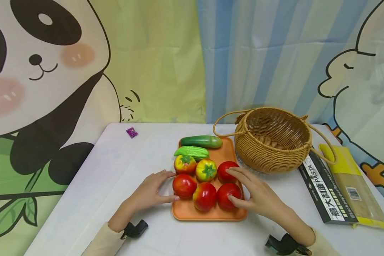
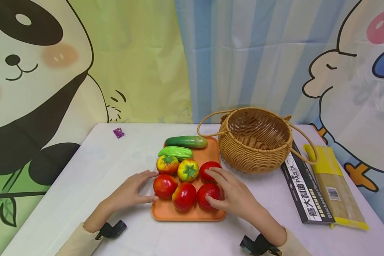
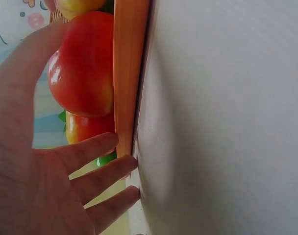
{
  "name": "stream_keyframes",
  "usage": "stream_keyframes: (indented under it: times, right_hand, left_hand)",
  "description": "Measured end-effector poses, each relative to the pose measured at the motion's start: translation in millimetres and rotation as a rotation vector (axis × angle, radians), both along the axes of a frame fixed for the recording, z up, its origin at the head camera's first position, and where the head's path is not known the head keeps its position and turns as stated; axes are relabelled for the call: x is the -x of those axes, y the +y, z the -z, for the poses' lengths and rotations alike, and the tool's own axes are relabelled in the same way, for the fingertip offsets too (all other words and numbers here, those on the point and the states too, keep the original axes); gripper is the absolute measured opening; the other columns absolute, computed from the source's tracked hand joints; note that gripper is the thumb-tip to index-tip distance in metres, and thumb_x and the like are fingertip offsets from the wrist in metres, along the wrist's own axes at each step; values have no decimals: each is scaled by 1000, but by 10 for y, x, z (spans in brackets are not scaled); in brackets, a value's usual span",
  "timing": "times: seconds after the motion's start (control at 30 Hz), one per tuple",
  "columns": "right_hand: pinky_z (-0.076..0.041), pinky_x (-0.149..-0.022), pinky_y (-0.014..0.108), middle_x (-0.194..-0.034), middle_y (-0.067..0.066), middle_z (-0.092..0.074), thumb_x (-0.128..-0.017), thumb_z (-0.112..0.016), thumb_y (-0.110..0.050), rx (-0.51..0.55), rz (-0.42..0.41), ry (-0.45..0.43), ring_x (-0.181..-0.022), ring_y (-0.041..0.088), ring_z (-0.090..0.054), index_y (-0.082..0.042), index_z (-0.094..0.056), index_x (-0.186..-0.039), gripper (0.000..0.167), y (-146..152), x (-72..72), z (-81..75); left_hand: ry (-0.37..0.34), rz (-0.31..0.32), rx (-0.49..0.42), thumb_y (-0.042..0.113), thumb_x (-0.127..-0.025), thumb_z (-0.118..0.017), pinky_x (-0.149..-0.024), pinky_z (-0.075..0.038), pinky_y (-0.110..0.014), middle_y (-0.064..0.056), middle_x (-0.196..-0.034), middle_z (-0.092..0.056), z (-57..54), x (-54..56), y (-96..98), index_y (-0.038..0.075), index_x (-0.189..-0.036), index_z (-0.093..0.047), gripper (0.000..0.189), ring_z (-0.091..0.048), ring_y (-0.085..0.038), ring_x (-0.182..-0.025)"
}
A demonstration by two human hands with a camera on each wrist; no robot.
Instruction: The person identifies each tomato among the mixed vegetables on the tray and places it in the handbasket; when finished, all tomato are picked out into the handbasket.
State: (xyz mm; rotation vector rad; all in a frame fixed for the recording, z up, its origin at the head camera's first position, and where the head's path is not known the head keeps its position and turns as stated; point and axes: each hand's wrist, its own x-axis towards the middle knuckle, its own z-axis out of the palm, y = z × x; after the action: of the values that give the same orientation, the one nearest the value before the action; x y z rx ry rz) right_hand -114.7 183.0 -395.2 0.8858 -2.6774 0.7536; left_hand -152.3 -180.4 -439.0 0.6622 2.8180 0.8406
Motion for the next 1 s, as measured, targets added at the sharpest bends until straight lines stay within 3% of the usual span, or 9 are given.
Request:
stream_keyframes:
  times: [0.2,0.57,0.77,1.0]
  right_hand:
    - [-52,-92,54,-136,9,-52,-75,-83,-29,8,2,-29,-122,32,-53,-15,-56,-135,67,-17,-13,12]
    - [-52,-92,52,-126,2,-60,-79,-81,-32,18,17,-185,-119,27,-55,-16,-67,-120,46,-23,1,65]
    - [-53,-90,50,-128,4,-57,-80,-79,-37,26,-11,-283,-118,26,-53,-18,-63,-124,50,-31,27,120]
    - [-54,-86,49,-130,4,-55,-78,-80,-40,23,-32,-302,-117,26,-54,-17,-60,-128,58,-47,43,193]
  left_hand:
    - [17,30,13,67,-66,-78,-115,-21,-58,-7,-146,-49,1,-13,-26,17,-141,-50,95,-36,-32,-141]
    - [1,52,16,69,-63,-78,-116,-19,-60,-8,-147,-47,1,11,-43,17,-143,-47,100,-34,-32,-141]
    - [-5,49,25,69,-63,-78,-116,-18,-59,-8,-148,-46,-3,7,-52,17,-143,-47,101,-33,-32,-142]
    - [7,48,32,69,-63,-78,-115,-16,-62,-7,-148,-46,1,-4,-47,18,-144,-46,101,-33,-32,-142]
